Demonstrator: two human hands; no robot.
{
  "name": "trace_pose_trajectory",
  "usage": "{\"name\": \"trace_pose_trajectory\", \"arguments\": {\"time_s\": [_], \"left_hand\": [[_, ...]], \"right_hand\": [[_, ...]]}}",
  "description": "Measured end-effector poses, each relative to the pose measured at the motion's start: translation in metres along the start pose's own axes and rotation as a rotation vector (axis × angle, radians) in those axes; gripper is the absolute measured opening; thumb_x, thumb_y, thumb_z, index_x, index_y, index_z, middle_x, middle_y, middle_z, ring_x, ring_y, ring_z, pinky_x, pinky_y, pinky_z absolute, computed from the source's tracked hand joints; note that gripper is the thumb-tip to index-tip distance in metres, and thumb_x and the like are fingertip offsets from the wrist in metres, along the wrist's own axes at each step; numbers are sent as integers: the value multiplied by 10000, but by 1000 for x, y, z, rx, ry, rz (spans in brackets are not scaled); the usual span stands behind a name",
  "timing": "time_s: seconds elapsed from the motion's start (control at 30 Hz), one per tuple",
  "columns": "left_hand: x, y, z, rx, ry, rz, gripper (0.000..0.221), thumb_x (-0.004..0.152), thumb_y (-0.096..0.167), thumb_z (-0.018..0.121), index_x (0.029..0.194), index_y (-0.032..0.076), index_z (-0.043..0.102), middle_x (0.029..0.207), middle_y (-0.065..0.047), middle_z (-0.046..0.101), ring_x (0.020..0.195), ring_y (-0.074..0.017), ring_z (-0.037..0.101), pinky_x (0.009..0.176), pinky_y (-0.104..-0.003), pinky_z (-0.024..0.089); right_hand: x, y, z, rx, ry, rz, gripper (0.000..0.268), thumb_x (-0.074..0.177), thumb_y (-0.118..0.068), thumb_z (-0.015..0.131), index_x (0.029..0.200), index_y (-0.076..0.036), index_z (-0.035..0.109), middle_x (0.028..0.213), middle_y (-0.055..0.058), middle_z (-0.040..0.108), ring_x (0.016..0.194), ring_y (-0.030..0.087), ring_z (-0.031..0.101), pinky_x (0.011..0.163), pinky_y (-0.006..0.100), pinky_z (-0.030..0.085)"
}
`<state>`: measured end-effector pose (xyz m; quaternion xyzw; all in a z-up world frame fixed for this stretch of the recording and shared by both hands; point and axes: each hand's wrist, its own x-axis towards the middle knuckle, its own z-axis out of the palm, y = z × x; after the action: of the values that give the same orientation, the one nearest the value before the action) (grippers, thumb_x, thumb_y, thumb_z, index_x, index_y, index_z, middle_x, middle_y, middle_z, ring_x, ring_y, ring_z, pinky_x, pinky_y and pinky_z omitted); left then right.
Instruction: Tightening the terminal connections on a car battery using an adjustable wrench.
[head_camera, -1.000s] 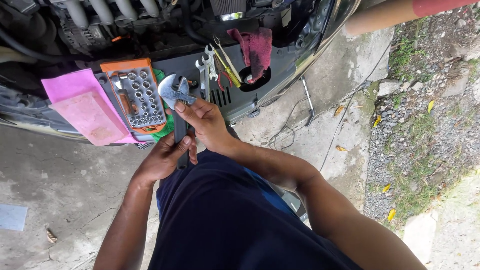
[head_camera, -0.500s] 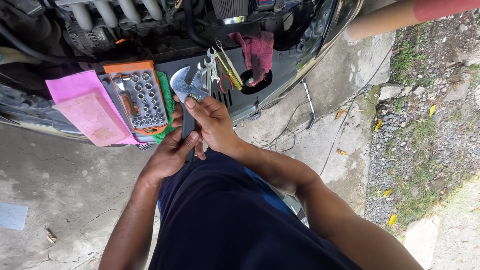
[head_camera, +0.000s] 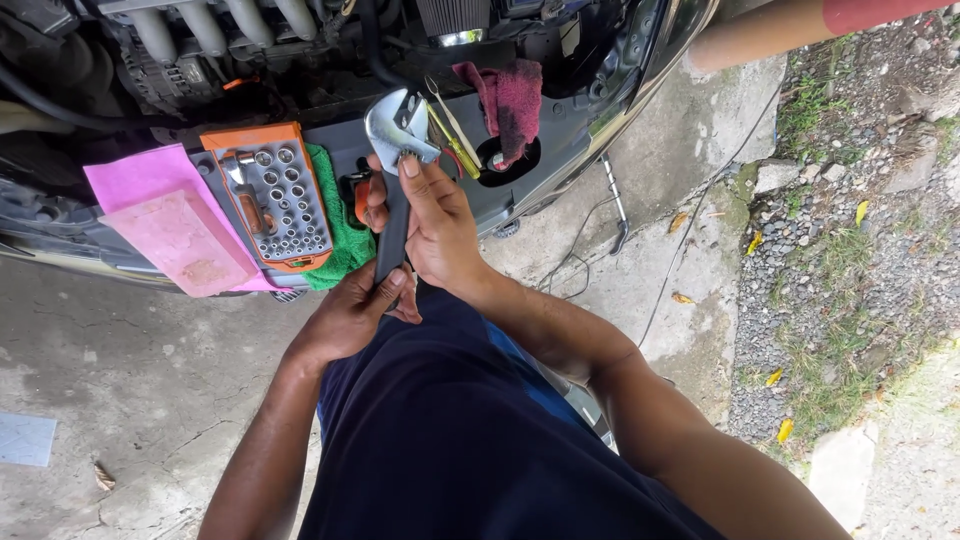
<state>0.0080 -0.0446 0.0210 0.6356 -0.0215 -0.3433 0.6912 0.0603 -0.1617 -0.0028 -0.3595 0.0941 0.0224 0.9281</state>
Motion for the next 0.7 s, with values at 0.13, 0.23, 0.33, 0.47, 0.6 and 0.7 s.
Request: {"name": "trace_pose_trajectory", "arguments": {"time_s": [0.13, 0.23, 0.33, 0.47, 0.6, 0.7], "left_hand": [[-2, -25, -5, -118, -39, -50, 293, 1017, 241, 420, 940, 16, 591, 723, -116, 671, 698, -169, 683, 656, -314, 583], [-2, -32, -6, -134, -60, -55, 292, 1017, 231, 411, 929, 10, 580, 745, -142, 693, 738, -197, 712, 647, -346, 609], [-2, -32, -6, -165, -76, -57, 286, 1016, 223, 409, 942, 6, 580, 763, -142, 698, 751, -200, 719, 663, -363, 620], [-4, -40, -9, -160, -112, -79, 284, 1011, 231, 424, 972, -7, 574, 783, -184, 692, 756, -237, 720, 662, -385, 624], [-7, -62, -13, -199, -189, -77, 289, 1026, 228, 401, 1056, -12, 560, 837, -202, 684, 795, -276, 718, 685, -424, 621], [-14, -73, -14, -234, -239, -149, 271, 1015, 220, 423, 1048, -10, 562, 826, -201, 684, 771, -272, 718, 689, -430, 627]], "right_hand": [[-7, 2, -2, 4, 9, -15, 282, 1021, -119, 510, 1133, 135, 563, 753, 219, 559, 585, 192, 543, 556, 312, 491], [-9, 4, -4, 8, 1, -19, 280, 1028, -113, 498, 1143, 136, 554, 760, 216, 561, 597, 186, 522, 561, 300, 470], [-11, 6, -8, -38, 14, 13, 302, 1033, -137, 499, 1154, 135, 547, 789, 215, 596, 616, 178, 558, 570, 297, 480], [-18, 10, -13, -106, 30, 22, 316, 1041, -150, 478, 1162, 135, 545, 810, 247, 617, 633, 219, 615, 595, 331, 528], [-32, 5, -3, -212, 35, 111, 360, 1049, -211, 468, 1226, 96, 530, 968, 282, 649, 778, 290, 706, 698, 443, 588], [-48, 10, -9, -289, 70, 198, 375, 1048, -200, 438, 1267, 100, 486, 992, 271, 657, 835, 305, 712, 755, 455, 591]]}}
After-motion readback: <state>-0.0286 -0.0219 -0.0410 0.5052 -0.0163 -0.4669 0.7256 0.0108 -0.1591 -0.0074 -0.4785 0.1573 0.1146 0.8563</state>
